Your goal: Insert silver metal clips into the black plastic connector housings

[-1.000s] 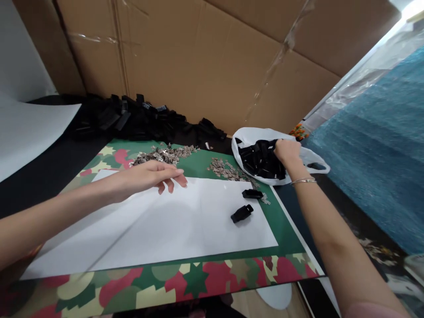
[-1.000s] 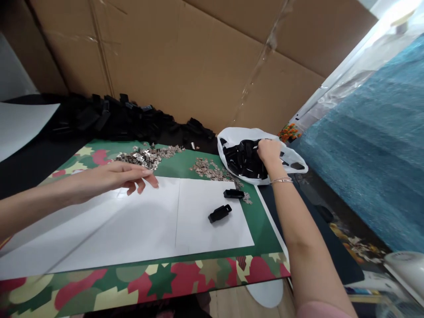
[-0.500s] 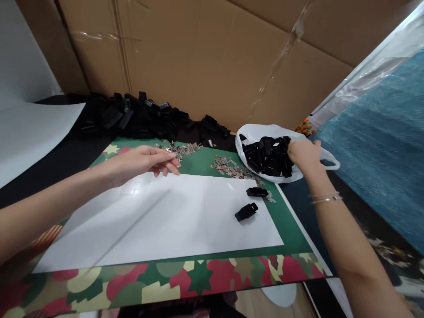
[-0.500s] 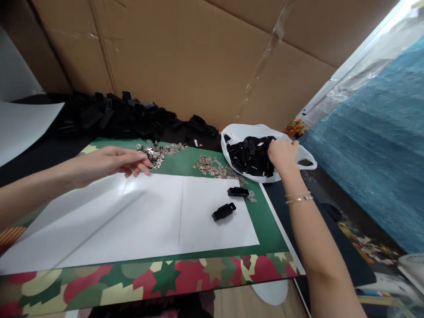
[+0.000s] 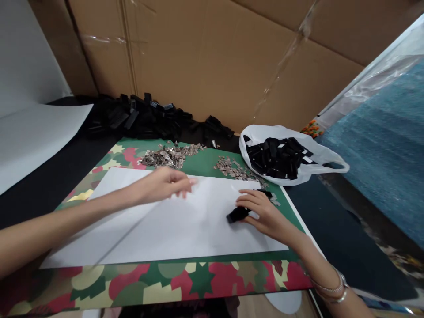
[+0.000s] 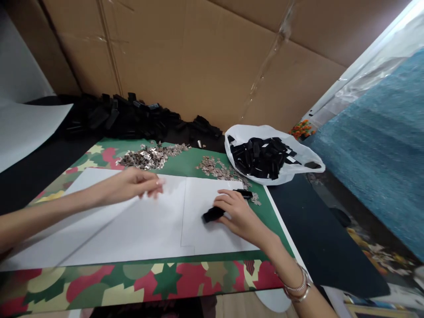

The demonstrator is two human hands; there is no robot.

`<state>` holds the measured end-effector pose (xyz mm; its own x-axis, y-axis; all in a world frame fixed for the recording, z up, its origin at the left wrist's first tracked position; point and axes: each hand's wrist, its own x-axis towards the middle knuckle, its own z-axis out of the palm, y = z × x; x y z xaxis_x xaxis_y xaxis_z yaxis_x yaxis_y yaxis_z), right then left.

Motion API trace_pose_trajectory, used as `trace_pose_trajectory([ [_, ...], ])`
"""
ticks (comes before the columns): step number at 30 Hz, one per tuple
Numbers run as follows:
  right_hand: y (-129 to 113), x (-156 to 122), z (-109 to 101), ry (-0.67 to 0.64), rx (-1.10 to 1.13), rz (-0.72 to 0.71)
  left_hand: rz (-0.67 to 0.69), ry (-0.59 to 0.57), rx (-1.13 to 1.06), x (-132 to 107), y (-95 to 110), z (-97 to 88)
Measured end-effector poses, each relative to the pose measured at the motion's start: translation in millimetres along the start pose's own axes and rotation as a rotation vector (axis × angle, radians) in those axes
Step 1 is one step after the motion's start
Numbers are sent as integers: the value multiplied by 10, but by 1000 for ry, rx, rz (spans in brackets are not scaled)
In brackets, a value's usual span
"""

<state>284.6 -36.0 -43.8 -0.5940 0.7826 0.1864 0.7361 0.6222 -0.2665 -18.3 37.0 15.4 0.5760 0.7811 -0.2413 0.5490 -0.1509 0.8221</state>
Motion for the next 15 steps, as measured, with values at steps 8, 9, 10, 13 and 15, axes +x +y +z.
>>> trace_pose_trajectory([
  [8,-531,796,2,57,136,-195,-24,-473,-609,-29,-123,418],
  [9,-459,823,-5,52,181,-170,-34,-495,-655,-23,-155,431],
  [10,-354,827,-6,69,211,-120,-42,-495,-683,-15,-188,440],
  [13,40,749,53,167,69,115,-69,-462,-701,19,-273,455],
  [15,256,675,137,153,-47,187,-93,-466,-720,37,-295,463],
])
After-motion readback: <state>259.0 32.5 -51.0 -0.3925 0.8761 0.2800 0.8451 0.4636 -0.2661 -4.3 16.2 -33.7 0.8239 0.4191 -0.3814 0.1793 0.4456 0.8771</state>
